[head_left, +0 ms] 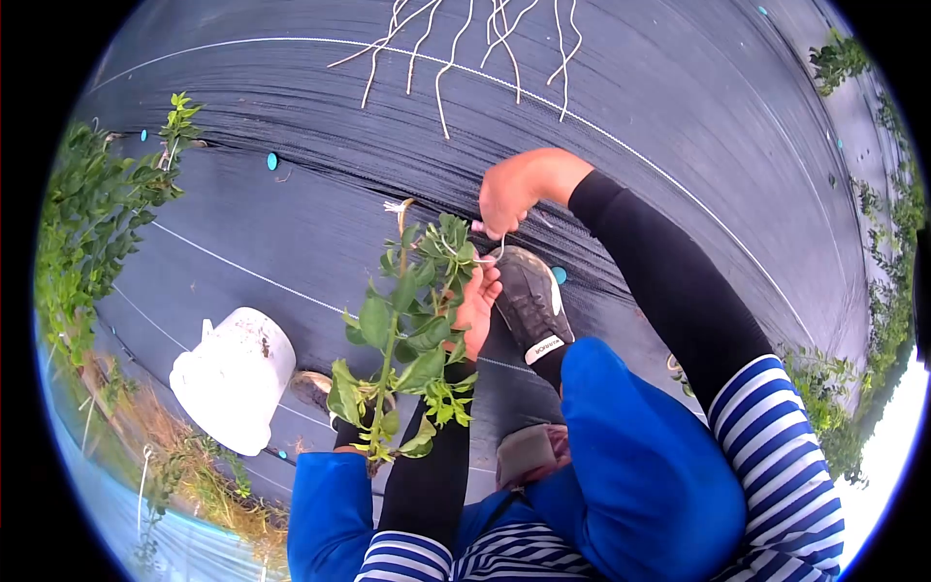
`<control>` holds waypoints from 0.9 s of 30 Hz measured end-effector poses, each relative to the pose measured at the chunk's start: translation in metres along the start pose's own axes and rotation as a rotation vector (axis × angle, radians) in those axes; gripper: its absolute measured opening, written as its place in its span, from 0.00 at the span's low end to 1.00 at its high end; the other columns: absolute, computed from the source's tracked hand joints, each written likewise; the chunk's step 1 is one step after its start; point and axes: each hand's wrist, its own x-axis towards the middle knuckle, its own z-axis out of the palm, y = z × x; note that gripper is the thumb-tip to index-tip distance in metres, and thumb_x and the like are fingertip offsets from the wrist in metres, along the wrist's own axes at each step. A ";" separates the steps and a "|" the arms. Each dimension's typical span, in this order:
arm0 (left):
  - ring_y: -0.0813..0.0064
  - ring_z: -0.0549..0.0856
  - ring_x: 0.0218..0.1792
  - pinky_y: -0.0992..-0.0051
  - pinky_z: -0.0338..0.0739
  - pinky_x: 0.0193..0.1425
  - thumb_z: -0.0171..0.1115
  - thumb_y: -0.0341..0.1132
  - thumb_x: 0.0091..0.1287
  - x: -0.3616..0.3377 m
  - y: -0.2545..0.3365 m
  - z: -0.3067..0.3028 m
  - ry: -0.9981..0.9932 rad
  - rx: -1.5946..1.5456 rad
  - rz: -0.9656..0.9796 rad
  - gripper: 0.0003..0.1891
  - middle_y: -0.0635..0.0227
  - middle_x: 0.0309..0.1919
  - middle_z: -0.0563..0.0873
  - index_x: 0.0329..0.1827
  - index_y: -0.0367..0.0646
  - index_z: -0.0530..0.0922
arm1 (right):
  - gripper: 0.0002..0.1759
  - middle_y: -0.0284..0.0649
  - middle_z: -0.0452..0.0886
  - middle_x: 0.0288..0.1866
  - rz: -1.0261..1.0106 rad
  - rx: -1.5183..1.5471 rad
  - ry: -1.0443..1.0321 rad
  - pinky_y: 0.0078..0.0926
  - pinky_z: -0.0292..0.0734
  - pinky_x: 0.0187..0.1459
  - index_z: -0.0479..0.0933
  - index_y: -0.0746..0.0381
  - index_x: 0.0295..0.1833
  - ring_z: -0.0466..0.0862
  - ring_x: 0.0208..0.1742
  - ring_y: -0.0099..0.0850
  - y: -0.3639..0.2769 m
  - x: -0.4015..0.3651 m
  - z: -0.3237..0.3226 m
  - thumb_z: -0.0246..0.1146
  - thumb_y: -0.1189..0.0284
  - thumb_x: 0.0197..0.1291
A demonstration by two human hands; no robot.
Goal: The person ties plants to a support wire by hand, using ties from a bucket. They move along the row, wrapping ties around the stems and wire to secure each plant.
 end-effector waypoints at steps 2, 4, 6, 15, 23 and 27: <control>0.76 0.81 0.44 0.73 0.77 0.48 0.56 0.31 0.67 -0.009 0.000 -0.003 0.035 0.094 -0.069 0.17 0.66 0.45 0.82 0.60 0.46 0.72 | 0.12 0.34 0.83 0.32 -0.037 -0.082 0.037 0.25 0.74 0.39 0.81 0.64 0.38 0.78 0.34 0.26 0.013 -0.003 -0.003 0.59 0.68 0.51; 0.71 0.82 0.47 0.68 0.78 0.52 0.55 0.28 0.67 -0.019 0.004 -0.017 -0.064 0.032 -0.154 0.19 0.62 0.47 0.81 0.61 0.43 0.71 | 0.14 0.36 0.83 0.35 -0.263 0.315 0.305 0.25 0.73 0.40 0.80 0.65 0.41 0.78 0.35 0.25 0.034 -0.005 0.001 0.57 0.70 0.53; 0.61 0.80 0.54 0.61 0.75 0.59 0.54 0.35 0.67 -0.026 0.011 -0.041 -0.303 -0.235 -0.178 0.20 0.53 0.54 0.78 0.60 0.37 0.70 | 0.16 0.37 0.83 0.39 -0.304 0.433 0.264 0.23 0.74 0.41 0.78 0.65 0.46 0.80 0.39 0.25 0.044 -0.005 0.002 0.54 0.72 0.54; 0.68 0.81 0.48 0.69 0.79 0.49 0.52 0.40 0.71 -0.032 0.089 -0.082 -0.263 -0.021 -0.105 0.17 0.61 0.52 0.79 0.59 0.43 0.72 | 0.12 0.34 0.82 0.36 -0.489 0.995 0.187 0.20 0.74 0.31 0.78 0.63 0.45 0.78 0.29 0.21 0.021 0.037 0.011 0.52 0.71 0.62; 0.67 0.79 0.46 0.68 0.80 0.46 0.44 0.42 0.73 0.026 0.090 -0.058 -0.233 0.173 -0.153 0.23 0.60 0.55 0.76 0.69 0.47 0.61 | 0.14 0.40 0.82 0.34 -0.356 0.353 0.367 0.30 0.74 0.39 0.80 0.62 0.44 0.80 0.35 0.31 -0.020 0.073 0.004 0.51 0.74 0.58; 0.65 0.80 0.46 0.67 0.80 0.43 0.42 0.44 0.73 0.013 0.095 -0.020 -0.121 -0.002 -0.197 0.23 0.56 0.55 0.76 0.69 0.48 0.62 | 0.14 0.46 0.82 0.41 -0.261 0.262 0.455 0.37 0.73 0.48 0.81 0.60 0.45 0.81 0.45 0.41 -0.030 0.085 0.006 0.54 0.68 0.58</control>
